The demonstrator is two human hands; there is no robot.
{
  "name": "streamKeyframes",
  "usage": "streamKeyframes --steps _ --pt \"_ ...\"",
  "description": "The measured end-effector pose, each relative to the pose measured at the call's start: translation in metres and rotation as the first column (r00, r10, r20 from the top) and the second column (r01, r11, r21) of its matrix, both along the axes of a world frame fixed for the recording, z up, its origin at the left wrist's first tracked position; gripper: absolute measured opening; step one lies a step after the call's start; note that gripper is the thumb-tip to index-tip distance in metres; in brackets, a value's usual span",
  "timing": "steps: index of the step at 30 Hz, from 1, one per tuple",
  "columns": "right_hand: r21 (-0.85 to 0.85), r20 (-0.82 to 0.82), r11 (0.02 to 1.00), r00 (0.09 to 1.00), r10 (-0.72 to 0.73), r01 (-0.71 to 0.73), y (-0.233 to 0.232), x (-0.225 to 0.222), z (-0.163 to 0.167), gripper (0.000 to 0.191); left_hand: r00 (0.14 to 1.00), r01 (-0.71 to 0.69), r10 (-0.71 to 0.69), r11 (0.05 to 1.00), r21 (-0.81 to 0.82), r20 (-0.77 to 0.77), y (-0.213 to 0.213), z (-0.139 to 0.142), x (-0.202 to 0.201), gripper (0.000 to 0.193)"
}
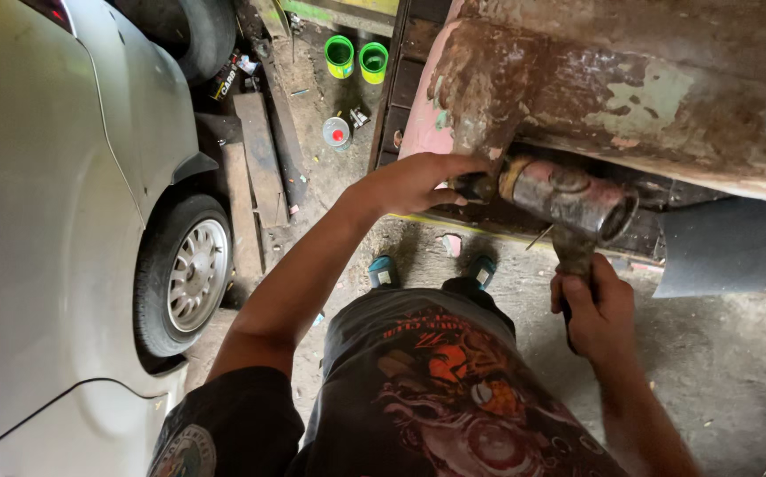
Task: The person uses a hammer and a metal punch to repeatedly strike a rusted car bumper, likely to remove rust or reshape the metal. They also use a screwdriver to scrape the surface and a small container to apply a substance to the bumper.
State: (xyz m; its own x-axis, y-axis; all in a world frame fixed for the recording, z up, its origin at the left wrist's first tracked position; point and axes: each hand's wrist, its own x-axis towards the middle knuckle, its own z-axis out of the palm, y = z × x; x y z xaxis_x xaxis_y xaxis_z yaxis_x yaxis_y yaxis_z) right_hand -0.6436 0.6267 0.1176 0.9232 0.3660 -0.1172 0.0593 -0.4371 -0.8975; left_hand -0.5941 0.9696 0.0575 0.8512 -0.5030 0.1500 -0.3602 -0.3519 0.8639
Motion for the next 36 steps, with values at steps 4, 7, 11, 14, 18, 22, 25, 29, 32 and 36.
streamKeyframes --steps 4,7,11,14,18,22,25,29,32,36 --pt "-0.375 -0.100 0.927 0.994 -0.039 -0.002 0.005 0.004 0.016 0.025 0.998 0.018 -0.016 0.999 -0.035 0.057 0.003 -0.001 0.001 0.060" --pt "-0.229 -0.084 0.971 0.992 -0.093 0.072 0.011 0.004 0.023 0.026 0.999 0.036 -0.036 0.999 -0.005 0.028 0.003 -0.001 0.006 0.056" --pt "-0.258 -0.108 0.965 0.991 -0.081 0.051 0.016 -0.003 0.026 0.024 0.996 0.065 -0.066 0.997 0.033 0.053 0.000 0.000 0.013 0.058" --pt "-0.221 -0.140 0.973 0.985 -0.100 0.067 0.015 -0.008 0.030 0.024 0.996 0.082 -0.083 0.995 0.049 0.021 0.000 0.002 0.016 0.059" --pt "-0.132 -0.023 0.988 0.997 -0.078 0.074 0.013 -0.009 0.031 0.022 0.997 0.074 -0.076 0.994 0.079 0.014 -0.002 0.005 0.017 0.060" --pt "-0.340 -0.180 0.936 0.970 -0.161 0.092 0.012 -0.009 0.025 0.022 0.996 0.086 -0.083 0.990 0.114 -0.032 -0.006 0.004 0.016 0.062" --pt "-0.201 -0.176 0.970 0.970 -0.170 0.134 0.009 -0.008 0.022 0.020 0.995 0.089 -0.094 0.992 0.092 0.046 -0.002 0.002 0.018 0.060" --pt "-0.194 -0.230 0.974 0.960 -0.160 0.115 0.008 -0.003 0.018 0.022 0.994 0.089 -0.086 0.995 0.047 -0.061 0.003 -0.001 0.028 0.057" --pt "-0.166 -0.263 0.970 0.940 -0.217 0.177 0.007 0.000 0.018 0.022 0.995 0.101 -0.099 0.992 0.069 -0.030 -0.001 -0.002 0.033 0.059" --pt "-0.103 -0.288 0.967 0.924 -0.253 0.233 0.005 0.000 0.017 0.018 0.993 0.119 -0.118 0.987 0.107 -0.010 -0.006 -0.002 0.037 0.062"
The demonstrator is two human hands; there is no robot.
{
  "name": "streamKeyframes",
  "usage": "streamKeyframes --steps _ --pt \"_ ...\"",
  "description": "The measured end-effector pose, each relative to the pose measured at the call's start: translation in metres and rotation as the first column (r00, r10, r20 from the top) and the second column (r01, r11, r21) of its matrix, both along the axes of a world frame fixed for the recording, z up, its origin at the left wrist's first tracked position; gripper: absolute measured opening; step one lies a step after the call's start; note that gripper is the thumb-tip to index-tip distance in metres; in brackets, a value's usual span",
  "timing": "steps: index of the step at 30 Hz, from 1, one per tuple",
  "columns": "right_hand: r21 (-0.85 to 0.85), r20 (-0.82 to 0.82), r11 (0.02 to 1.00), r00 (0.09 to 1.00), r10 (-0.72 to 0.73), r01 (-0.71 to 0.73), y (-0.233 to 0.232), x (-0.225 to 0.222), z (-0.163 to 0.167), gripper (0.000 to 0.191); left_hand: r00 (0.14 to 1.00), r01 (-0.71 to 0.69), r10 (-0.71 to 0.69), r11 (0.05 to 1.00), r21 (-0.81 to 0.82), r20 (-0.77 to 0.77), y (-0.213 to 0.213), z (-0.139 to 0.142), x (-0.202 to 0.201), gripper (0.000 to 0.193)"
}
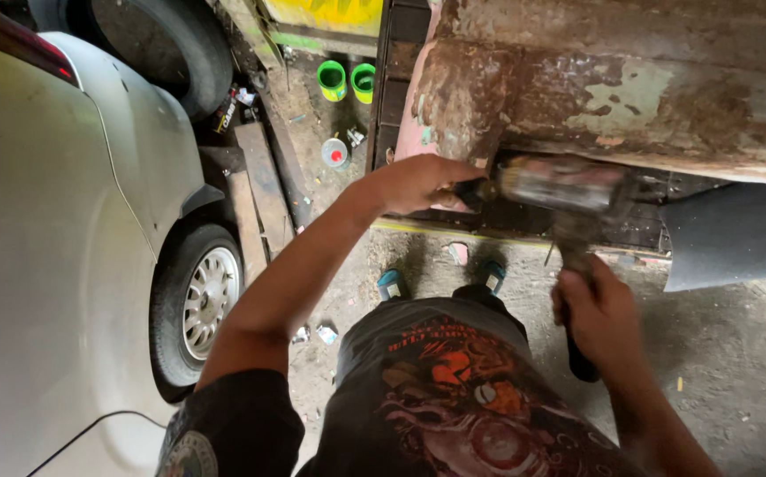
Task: The person uses a hammer and a metal punch to repeatedly strike a rusted car bumper, likely to remove rust or reshape the metal. They also use a screwdriver to scrape the surface and a small container to apply a substance to the bumper.
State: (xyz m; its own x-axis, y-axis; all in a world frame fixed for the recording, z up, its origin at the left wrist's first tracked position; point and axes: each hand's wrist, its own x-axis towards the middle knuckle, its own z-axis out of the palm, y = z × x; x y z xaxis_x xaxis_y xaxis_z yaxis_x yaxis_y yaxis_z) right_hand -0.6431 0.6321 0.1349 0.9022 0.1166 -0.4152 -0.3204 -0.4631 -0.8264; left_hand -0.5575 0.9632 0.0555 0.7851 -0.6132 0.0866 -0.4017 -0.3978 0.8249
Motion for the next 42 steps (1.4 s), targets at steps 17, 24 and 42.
streamKeyframes --steps 17,24,42 --pt "0.006 -0.003 0.995 0.995 0.102 -0.102 0.001 0.000 0.000 0.024 1.000 -0.003 0.002 0.999 -0.037 -0.018 0.002 0.005 0.000 0.058" --pt "0.210 0.112 0.977 0.993 0.023 -0.046 0.001 -0.005 0.003 0.026 1.000 0.010 -0.010 1.000 -0.003 0.003 0.000 0.006 0.003 0.055" --pt "0.276 -0.034 0.958 0.997 -0.071 0.078 -0.011 0.006 -0.025 0.022 0.986 -0.153 0.150 0.987 -0.043 -0.076 -0.016 -0.010 -0.013 0.066"
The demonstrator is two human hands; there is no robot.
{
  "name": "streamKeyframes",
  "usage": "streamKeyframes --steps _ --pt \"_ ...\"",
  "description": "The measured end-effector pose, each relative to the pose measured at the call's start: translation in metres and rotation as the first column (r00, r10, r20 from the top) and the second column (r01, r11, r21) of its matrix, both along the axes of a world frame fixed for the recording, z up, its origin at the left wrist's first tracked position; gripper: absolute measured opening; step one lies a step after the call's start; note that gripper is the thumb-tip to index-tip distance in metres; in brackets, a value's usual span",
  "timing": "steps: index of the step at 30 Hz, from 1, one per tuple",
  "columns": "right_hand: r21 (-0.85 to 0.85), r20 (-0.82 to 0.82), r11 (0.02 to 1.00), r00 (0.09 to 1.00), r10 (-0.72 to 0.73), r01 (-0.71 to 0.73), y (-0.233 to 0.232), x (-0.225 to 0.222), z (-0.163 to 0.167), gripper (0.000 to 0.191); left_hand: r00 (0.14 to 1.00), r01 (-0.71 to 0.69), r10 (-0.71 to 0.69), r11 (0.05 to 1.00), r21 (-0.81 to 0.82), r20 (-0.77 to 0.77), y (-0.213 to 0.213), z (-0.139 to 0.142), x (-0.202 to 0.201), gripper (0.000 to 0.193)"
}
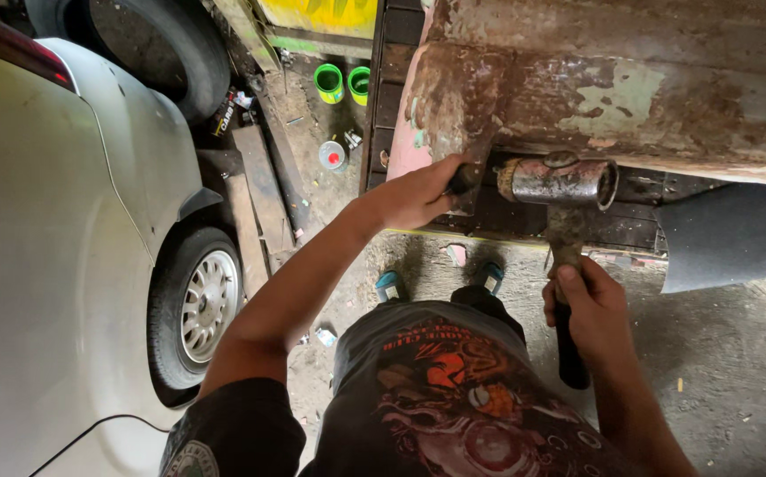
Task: The person uses a hammer and a metal punch to repeatedly strike a rusted car bumper, likely to remove rust or reshape the metal. They also use a screwdriver to scrape the surface and a small container to apply a substance to the bumper.
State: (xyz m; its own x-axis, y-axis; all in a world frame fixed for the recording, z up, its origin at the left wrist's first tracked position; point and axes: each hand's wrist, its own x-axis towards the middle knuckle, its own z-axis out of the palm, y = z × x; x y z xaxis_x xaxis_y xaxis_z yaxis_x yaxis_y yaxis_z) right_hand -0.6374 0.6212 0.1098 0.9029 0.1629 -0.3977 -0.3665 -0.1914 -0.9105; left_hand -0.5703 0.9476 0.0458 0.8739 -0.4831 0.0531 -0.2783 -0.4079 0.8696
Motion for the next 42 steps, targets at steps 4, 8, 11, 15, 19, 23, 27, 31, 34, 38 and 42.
streamKeyframes --steps 4,8,11,15,19,23,27,31,34,38,42 --pt "-0.053 0.060 0.997 0.996 0.062 -0.059 0.004 0.003 0.001 0.021 1.000 -0.023 0.023 1.000 0.021 0.013 -0.010 -0.004 -0.003 0.061" --pt "-0.195 0.128 0.978 0.986 0.104 -0.078 0.007 0.003 0.013 0.020 0.999 -0.024 0.025 0.999 0.023 -0.026 -0.015 -0.008 -0.002 0.057" --pt "-0.197 0.203 0.977 0.972 0.122 -0.082 0.010 0.001 0.021 0.024 0.999 -0.032 0.032 0.999 -0.014 -0.039 -0.017 -0.015 -0.003 0.053" --pt "-0.580 0.053 0.787 0.953 0.297 -0.213 0.015 0.008 0.026 0.025 0.997 -0.043 0.044 0.999 -0.013 0.059 -0.017 -0.024 -0.001 0.050" --pt "-0.325 0.060 0.934 0.982 0.180 -0.152 0.008 0.010 0.038 0.022 0.989 -0.066 0.057 0.995 -0.069 -0.135 -0.011 -0.024 0.002 0.059" --pt "-0.229 0.081 0.962 0.982 0.172 -0.149 0.009 0.007 0.044 0.020 0.993 -0.012 0.011 1.000 -0.008 -0.119 -0.012 -0.017 0.006 0.060" --pt "-0.294 -0.063 0.947 0.991 0.119 -0.133 0.014 0.018 0.041 0.025 0.985 -0.024 0.012 0.998 -0.064 -0.173 -0.009 -0.014 0.016 0.064" --pt "-0.115 0.051 0.993 0.999 0.019 -0.013 0.008 0.019 0.042 0.018 0.998 0.039 -0.040 0.999 -0.016 -0.053 -0.012 -0.018 0.014 0.065" --pt "-0.209 0.092 0.976 0.992 0.082 -0.061 0.010 0.020 0.037 0.022 0.993 0.037 -0.042 0.998 -0.047 -0.110 -0.012 -0.018 0.014 0.063" --pt "-0.372 0.023 0.914 0.983 0.183 -0.161 0.013 0.021 0.039 0.028 0.994 0.027 -0.031 0.999 -0.045 -0.101 -0.010 -0.017 0.016 0.061" --pt "-0.016 0.126 0.997 0.989 0.074 -0.073 0.011 0.018 0.044 0.022 0.982 0.026 -0.018 0.999 0.044 -0.187 -0.010 -0.025 0.015 0.062"
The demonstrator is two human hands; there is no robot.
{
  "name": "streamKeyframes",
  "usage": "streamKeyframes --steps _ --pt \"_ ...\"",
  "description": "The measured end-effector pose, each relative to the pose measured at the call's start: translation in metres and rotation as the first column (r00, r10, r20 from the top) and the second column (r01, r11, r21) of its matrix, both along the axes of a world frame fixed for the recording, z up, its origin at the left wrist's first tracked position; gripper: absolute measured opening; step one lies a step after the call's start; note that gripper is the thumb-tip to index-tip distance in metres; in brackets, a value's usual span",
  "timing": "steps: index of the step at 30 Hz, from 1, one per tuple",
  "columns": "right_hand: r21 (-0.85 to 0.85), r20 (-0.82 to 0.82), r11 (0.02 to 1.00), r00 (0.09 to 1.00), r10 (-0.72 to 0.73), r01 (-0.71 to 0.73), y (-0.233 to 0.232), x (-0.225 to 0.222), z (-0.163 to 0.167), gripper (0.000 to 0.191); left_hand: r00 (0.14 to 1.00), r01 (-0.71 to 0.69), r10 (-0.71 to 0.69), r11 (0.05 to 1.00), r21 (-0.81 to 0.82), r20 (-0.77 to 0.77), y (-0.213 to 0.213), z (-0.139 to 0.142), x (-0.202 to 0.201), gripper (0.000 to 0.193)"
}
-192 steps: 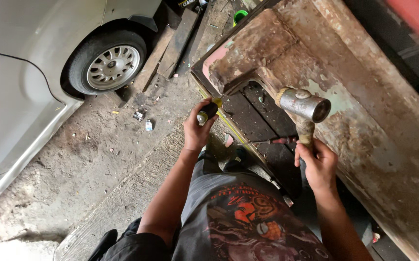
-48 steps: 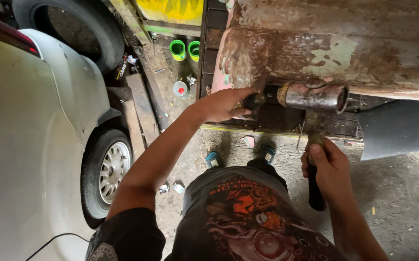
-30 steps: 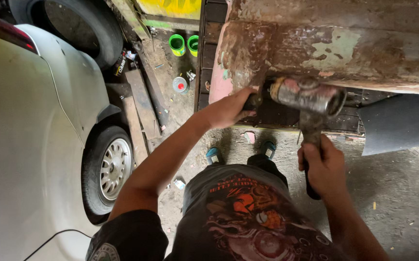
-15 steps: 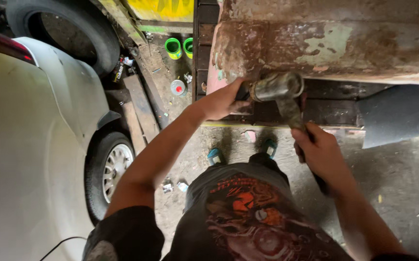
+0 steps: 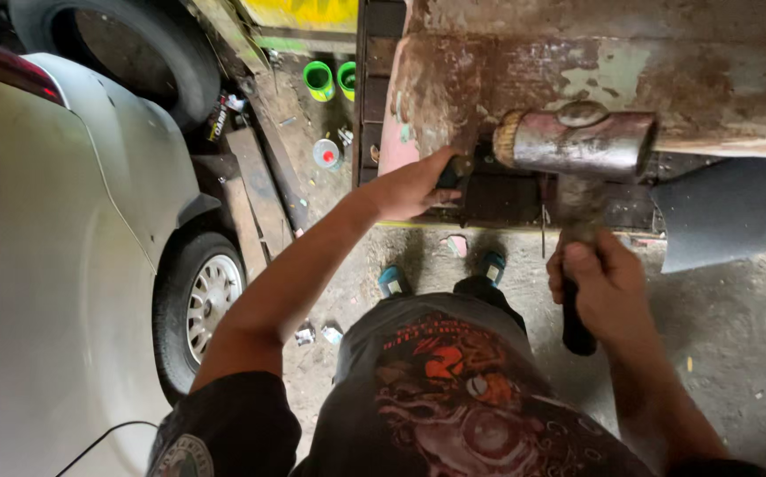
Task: The person uses a hammer and a metal punch to repeatedly strike a rusted car bumper, likely to remove rust or reshape the metal. They also use a screwdriver to scrape the surface and a small container to apply a substance to the bumper.
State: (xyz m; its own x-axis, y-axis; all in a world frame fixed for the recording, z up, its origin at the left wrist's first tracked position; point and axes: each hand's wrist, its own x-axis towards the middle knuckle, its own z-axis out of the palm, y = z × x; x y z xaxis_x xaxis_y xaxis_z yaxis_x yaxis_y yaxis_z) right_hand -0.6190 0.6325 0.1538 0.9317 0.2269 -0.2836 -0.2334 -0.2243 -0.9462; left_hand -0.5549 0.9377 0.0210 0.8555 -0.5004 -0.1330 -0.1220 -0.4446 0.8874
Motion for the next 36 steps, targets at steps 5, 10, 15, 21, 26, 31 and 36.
streamKeyframes --steps 5,10,15,21,26,31,36 --pt "-0.277 -0.117 0.958 0.992 0.045 -0.076 -0.001 0.007 -0.010 0.022 0.905 0.036 0.026 0.990 -0.137 0.424 -0.003 -0.009 0.003 0.067" --pt "-0.032 -0.060 0.999 0.998 0.001 -0.003 -0.007 0.004 -0.014 0.019 0.998 -0.015 0.016 1.000 -0.019 0.062 -0.003 -0.002 0.000 0.062" --pt "-0.236 -0.129 0.968 0.990 0.049 -0.079 0.005 0.012 -0.027 0.024 0.998 -0.066 0.061 0.982 -0.174 -0.031 -0.003 0.010 0.000 0.055" --pt "0.116 -0.057 0.990 0.996 -0.067 0.073 -0.019 0.004 -0.030 0.027 0.996 0.005 -0.005 1.000 -0.005 0.094 -0.016 0.016 -0.027 0.054" --pt "0.070 -0.115 0.995 0.991 -0.065 0.073 -0.020 0.003 -0.039 0.030 0.951 -0.167 0.240 0.930 -0.326 0.197 -0.009 0.015 -0.060 0.052" --pt "0.045 -0.156 0.994 0.984 -0.088 0.096 -0.019 0.002 -0.045 0.031 0.832 -0.314 0.499 0.785 -0.534 0.243 0.000 -0.003 -0.061 0.046" --pt "0.065 -0.126 0.992 0.987 -0.097 0.106 -0.020 0.005 -0.050 0.032 0.766 -0.443 0.620 0.315 -0.839 -0.171 0.005 -0.031 -0.040 0.046"
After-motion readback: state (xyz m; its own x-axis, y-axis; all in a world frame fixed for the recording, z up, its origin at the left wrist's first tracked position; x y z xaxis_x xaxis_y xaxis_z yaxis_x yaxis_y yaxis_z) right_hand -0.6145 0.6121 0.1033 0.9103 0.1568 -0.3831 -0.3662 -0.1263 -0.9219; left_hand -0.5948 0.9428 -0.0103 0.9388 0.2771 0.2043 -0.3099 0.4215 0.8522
